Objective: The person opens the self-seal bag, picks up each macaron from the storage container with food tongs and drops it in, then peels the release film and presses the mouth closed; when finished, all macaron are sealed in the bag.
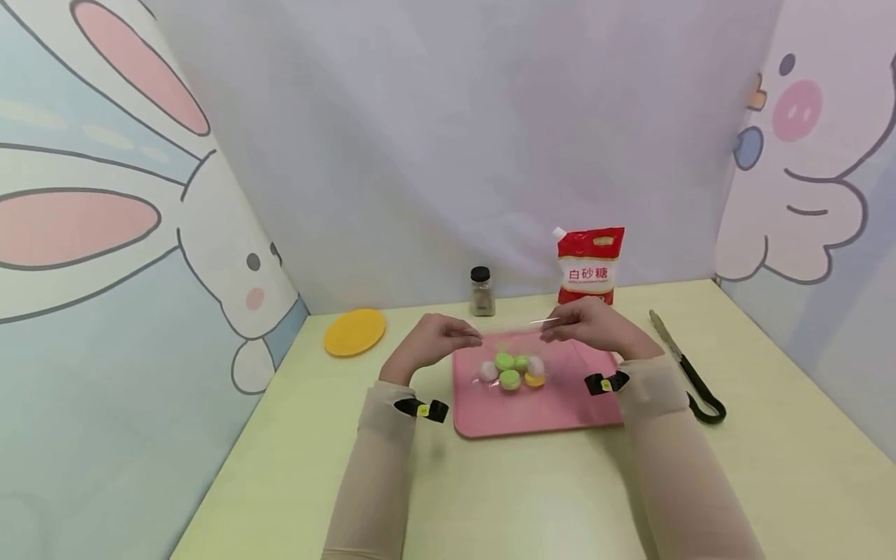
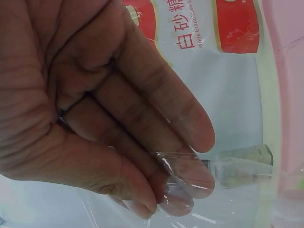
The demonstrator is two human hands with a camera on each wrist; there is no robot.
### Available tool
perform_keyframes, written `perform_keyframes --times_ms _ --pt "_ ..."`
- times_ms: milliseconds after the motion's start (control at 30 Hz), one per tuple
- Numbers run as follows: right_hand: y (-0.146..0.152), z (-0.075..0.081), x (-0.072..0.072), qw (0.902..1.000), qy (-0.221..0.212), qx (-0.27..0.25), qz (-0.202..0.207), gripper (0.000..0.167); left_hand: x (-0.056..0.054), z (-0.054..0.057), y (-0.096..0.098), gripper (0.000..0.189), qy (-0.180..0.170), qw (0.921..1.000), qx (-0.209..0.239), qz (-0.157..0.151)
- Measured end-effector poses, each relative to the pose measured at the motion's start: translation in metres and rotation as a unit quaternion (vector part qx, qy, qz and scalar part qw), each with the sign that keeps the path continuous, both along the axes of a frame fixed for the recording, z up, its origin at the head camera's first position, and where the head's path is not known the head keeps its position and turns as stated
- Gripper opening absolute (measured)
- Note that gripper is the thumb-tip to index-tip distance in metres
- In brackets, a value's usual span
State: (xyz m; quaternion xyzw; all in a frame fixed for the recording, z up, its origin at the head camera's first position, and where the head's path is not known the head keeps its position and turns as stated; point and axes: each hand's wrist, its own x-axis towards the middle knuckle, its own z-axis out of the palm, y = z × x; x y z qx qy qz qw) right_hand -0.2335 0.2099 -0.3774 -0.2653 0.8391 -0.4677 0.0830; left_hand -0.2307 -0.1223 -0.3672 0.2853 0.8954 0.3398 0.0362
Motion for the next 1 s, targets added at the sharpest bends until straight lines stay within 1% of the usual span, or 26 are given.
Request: perform_keyframes --times_ms 100,200,267,333,433,567,667,733,833,933,1000 --pt "-0.003 0.0 -0.002 0.9999 0.001 0.012 0.003 0.019 -0.001 0.0 -0.008 0.021 -0.017 0.9998 0.007 -0.003" --pt "-0.006 0.0 -0.004 0.9995 0.011 0.031 0.005 0.021 -0.001 -0.001 -0.015 0.022 -0.038 0.9991 0.016 -0.009" --pt "-0.008 0.0 -0.004 0.9992 0.022 0.034 0.003 0.021 0.0 -0.001 -0.018 0.022 -0.044 0.9988 0.021 -0.012" --pt "-0.01 0.001 -0.003 0.9992 0.032 0.024 0.002 0.021 0.002 0.0 -0.021 0.022 -0.043 0.9985 0.031 -0.014" --pt "-0.014 0.004 -0.001 0.9989 0.048 -0.003 0.002 0.022 0.007 0.004 -0.027 0.02 -0.044 0.9969 0.064 -0.016" --pt "-0.02 0.011 0.003 0.9971 0.072 -0.021 0.009 0.023 0.015 0.015 -0.037 0.019 -0.037 0.993 0.111 -0.018" --pt "-0.027 0.018 0.008 0.9949 0.094 -0.028 0.023 0.022 0.022 0.025 -0.045 0.016 -0.03 0.9906 0.133 -0.014" --pt "-0.032 0.022 0.011 0.993 0.106 -0.04 0.036 0.021 0.026 0.033 -0.052 0.015 -0.032 0.9885 0.147 -0.008" --pt "-0.042 0.027 0.016 0.9873 0.13 -0.067 0.063 0.018 0.034 0.045 -0.062 0.016 -0.043 0.9851 0.167 -0.007" --pt "-0.054 0.028 0.02 0.9785 0.149 -0.098 0.103 0.018 0.043 0.056 -0.073 0.016 -0.053 0.984 0.17 -0.008" --pt "-0.064 0.028 0.023 0.9736 0.15 -0.116 0.127 0.019 0.049 0.063 -0.082 0.016 -0.062 0.9839 0.167 -0.005"
